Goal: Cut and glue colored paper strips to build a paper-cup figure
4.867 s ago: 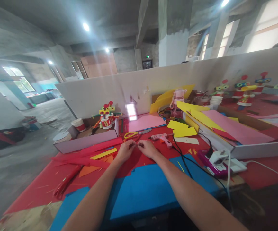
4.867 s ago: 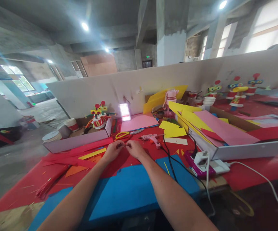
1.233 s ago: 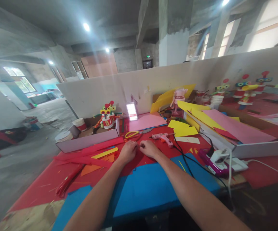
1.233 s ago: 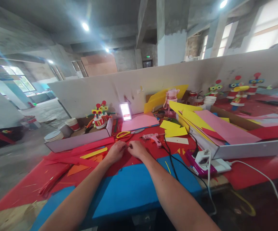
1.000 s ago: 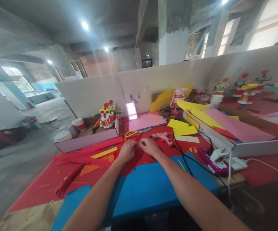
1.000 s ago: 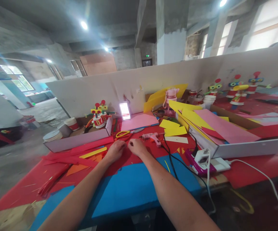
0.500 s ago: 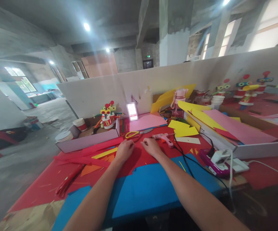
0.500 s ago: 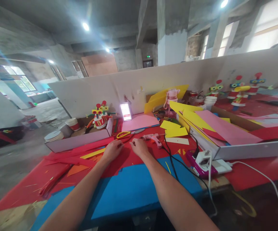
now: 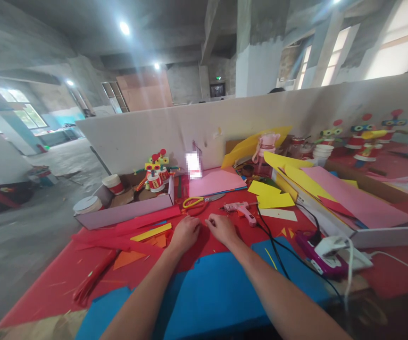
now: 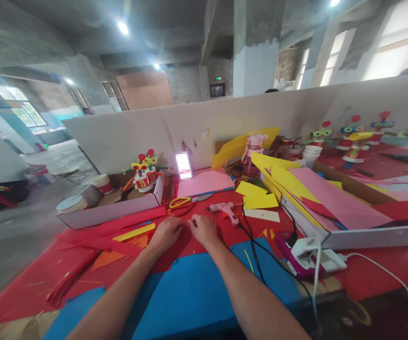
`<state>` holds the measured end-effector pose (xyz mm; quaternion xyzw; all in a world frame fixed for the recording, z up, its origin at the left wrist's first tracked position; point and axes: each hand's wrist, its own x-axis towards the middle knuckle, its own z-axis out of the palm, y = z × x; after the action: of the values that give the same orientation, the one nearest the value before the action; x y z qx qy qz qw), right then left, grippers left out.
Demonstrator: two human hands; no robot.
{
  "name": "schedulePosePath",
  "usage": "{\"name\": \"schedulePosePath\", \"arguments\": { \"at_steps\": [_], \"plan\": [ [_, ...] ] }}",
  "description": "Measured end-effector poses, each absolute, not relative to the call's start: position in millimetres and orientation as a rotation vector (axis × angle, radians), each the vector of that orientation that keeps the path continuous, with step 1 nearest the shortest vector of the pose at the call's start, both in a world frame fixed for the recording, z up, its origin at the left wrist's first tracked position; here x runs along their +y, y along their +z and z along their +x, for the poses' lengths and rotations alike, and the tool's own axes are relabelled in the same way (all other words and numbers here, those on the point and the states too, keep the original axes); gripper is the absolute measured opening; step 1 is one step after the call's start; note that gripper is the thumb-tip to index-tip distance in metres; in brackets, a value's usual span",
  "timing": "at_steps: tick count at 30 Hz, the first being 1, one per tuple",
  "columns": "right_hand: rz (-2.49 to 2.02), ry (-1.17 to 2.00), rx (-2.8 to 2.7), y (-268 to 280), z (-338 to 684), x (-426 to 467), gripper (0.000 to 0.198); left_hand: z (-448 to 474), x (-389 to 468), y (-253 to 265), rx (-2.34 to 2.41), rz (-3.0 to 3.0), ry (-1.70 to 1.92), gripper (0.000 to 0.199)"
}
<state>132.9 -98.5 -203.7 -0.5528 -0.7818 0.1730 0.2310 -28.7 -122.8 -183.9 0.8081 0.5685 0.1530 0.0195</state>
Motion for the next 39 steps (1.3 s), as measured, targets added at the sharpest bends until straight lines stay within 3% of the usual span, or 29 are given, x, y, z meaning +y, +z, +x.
{"name": "schedulePosePath", "arguments": {
  "at_steps": [7,16,28,39],
  "plan": [
    [-1.557,0.444,-2.119,-204.8,126.6,-104.2,0.02,-39.0,-121.8,-183.3,1.824,2.447,0.25,0.023],
    [-1.351,0.643,-1.784,-216.3,121.9,-102.2,0.03,-31.5,-125.2,-173.0,1.919,2.459,-0.061,0.024],
    [-1.277,0.742,-1.73,-222.8,124.0,-99.5,0.032,-23.3,-129.1,-172.2,1.86,2.527,-0.115,0.029],
    [-1.238,0.643,-1.632,-229.8,122.6,-91.3,0.031,-28.8,-132.3,-177.4,1.833,2.601,-0.056,0.03]
  ]
}}
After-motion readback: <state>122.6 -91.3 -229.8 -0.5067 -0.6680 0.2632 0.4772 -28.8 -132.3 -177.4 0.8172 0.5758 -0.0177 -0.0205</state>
